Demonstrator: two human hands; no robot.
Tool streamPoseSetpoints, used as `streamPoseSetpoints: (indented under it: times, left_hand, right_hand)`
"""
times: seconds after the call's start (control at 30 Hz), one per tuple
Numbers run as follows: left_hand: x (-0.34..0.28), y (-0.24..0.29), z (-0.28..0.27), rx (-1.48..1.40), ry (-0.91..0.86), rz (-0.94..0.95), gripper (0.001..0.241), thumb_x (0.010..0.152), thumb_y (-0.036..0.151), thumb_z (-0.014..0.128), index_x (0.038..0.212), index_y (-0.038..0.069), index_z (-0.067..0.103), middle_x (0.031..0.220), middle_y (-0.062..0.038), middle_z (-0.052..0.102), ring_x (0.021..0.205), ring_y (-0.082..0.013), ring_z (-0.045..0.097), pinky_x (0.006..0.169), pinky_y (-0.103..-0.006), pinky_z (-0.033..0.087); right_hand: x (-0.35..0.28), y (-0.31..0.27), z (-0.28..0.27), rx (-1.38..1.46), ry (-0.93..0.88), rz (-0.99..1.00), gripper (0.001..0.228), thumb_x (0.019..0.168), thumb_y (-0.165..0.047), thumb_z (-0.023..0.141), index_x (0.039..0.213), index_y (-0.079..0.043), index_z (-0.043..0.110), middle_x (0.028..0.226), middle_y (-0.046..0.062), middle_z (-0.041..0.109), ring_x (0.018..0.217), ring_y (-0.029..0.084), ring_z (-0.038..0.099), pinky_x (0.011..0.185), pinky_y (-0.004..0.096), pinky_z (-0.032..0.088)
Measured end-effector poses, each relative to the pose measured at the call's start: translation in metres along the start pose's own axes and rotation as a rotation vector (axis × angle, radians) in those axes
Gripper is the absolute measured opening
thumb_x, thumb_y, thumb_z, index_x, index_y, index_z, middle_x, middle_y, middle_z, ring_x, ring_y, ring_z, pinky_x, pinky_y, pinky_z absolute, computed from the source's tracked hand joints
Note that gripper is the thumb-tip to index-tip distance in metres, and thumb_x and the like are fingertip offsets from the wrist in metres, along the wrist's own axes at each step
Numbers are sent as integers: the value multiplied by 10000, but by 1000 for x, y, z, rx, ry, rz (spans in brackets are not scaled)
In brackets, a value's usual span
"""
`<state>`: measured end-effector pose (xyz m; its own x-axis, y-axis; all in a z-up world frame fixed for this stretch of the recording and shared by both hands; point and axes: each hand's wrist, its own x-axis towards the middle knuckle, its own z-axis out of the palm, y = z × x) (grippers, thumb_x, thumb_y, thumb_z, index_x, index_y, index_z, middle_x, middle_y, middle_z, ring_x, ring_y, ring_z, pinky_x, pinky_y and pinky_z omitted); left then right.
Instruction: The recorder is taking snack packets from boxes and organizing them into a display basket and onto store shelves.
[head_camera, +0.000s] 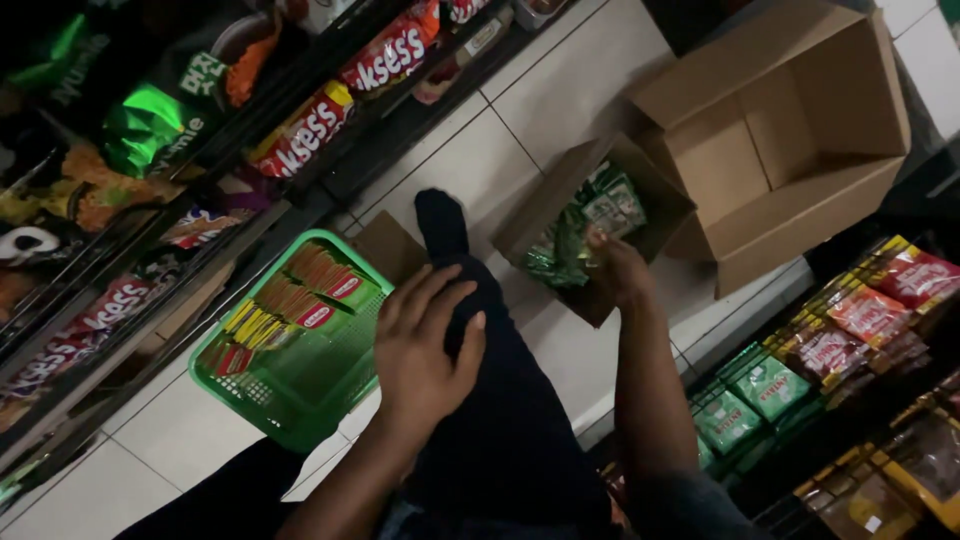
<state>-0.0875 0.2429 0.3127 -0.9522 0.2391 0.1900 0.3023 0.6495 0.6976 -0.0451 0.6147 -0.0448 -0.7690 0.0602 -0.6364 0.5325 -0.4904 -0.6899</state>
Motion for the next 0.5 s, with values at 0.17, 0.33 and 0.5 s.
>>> streamPoseSetpoints:
  times: [0.17,0.33,0.5]
  left_hand:
    - [6,-9,-6,-123,-73,-75,334,918,242,744,1218,103,699,1345,-79,677,1315,-333,606,1101,-456,471]
    - [26,-9,-34,-359,-118,-145,502,914,265,758,1356,81,605,1436,-112,616,1350,-324,590,1112,-432,484]
    - [26,-5,-84,-390,7,99,595,897,232,791,1422,53,576,1530,-184,526,1404,-365,527,1113,-457,423]
  right_hand:
    - [-53,-69,81,279,-298,-6,446,928,-203,768,1308,-38,602,1141,54,667,988,176,669,850,352,535]
    - [-73,-124,184,132,-527,-4,448,853,-181,755,1256,-47,613,1110,74,683,899,188,688,821,406,585]
    - [-114,-179,314,-115,-1022,109,314,1043,-307,725,1124,-29,604,903,133,642,719,190,598,608,328,484]
